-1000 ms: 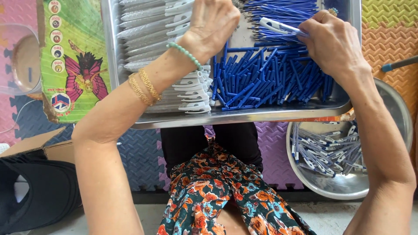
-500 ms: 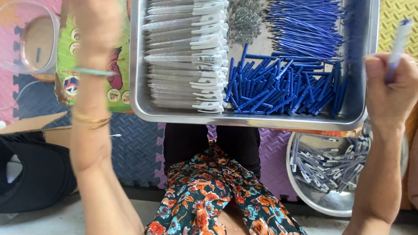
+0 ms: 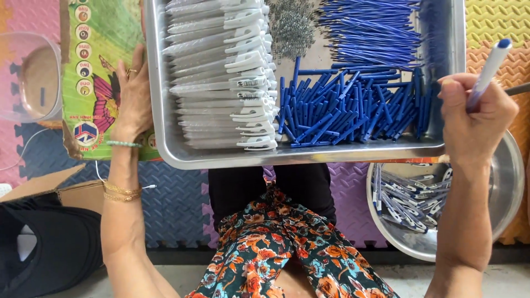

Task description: Assembling ballpoint pens by inserting ink refills into plastic bodies and attaching clips.

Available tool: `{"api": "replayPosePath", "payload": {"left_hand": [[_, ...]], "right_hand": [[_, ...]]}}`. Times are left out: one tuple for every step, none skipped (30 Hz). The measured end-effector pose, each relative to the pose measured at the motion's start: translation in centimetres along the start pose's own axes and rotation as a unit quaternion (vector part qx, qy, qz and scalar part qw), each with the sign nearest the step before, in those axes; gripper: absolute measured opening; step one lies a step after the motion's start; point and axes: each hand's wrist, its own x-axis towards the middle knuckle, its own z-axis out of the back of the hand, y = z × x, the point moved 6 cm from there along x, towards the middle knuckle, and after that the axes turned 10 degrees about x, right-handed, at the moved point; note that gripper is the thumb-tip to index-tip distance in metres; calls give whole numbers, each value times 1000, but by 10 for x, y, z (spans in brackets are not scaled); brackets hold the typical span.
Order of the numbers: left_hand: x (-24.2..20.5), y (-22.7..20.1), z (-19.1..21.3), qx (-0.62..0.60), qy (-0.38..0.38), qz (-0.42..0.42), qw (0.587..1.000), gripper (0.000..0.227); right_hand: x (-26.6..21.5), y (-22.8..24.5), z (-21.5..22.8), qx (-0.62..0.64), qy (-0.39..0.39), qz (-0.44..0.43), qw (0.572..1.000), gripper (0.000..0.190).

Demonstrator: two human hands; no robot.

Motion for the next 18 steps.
{"api": "replayPosePath", "payload": {"left_hand": [[-2, 3, -2, -11, 10, -6, 1000, 73], [-4, 6, -5, -22, 19, -11, 1000, 74], [-6, 7, -4, -22, 19, -12, 999, 74], [-7, 7, -1, -38, 18, -19, 999, 76], [-9, 7, 1, -54, 16, -25, 998, 79], [-8, 6, -1, -54, 16, -26, 998, 79], [-7, 7, -1, -50, 10, -22, 998, 80], [-6, 7, -2, -47, 4, -18, 999, 82], [-5, 3, -2, -46, 3, -17, 999, 82], [-3, 1, -2, -34, -1, -1, 999, 75], [-2, -1, -1, -22, -5, 15, 1000, 68], [-1, -8, 3, -23, -6, 17, 1000, 68], [0, -15, 9, -16, -19, 26, 999, 68], [2, -21, 14, -10, -32, 35, 999, 69], [6, -20, 14, -10, -32, 37, 999, 69], [8, -19, 18, -26, -71, 42, 996, 57], [9, -18, 22, -42, -110, 46, 992, 47], [10, -12, 22, -41, -110, 48, 992, 47]], "right_hand": [[-3, 0, -2, 6, -3, -15, 1000, 25], [-4, -1, -5, 12, -6, -30, 999, 23], [-6, 0, -4, 11, -7, -30, 999, 23], [-8, 2, -3, 15, -12, -23, 1000, 18], [-10, 4, -2, 20, -16, -15, 1000, 13], [-11, 7, -4, 20, -17, -15, 1000, 13], [-13, 13, -5, 24, -18, -5, 1000, 16], [-14, 18, -7, 30, -18, 5, 999, 19], [-16, 23, -9, 30, -18, 6, 999, 19], [-16, 28, -12, 42, -21, 10, 999, 15], [-17, 33, -14, 55, -24, 14, 998, 11], [-19, 35, -17, 55, -22, 15, 998, 11], [-20, 38, -19, 89, -27, 21, 995, 8], [-21, 40, -21, 123, -32, 27, 991, 7], [-22, 50, -27, 123, -30, 28, 992, 7], [-23, 57, -33, 151, -42, 8, 988, 17], [-25, 64, -38, 178, -54, -13, 982, 29], [-27, 65, -44, 179, -52, -12, 982, 29]]}}
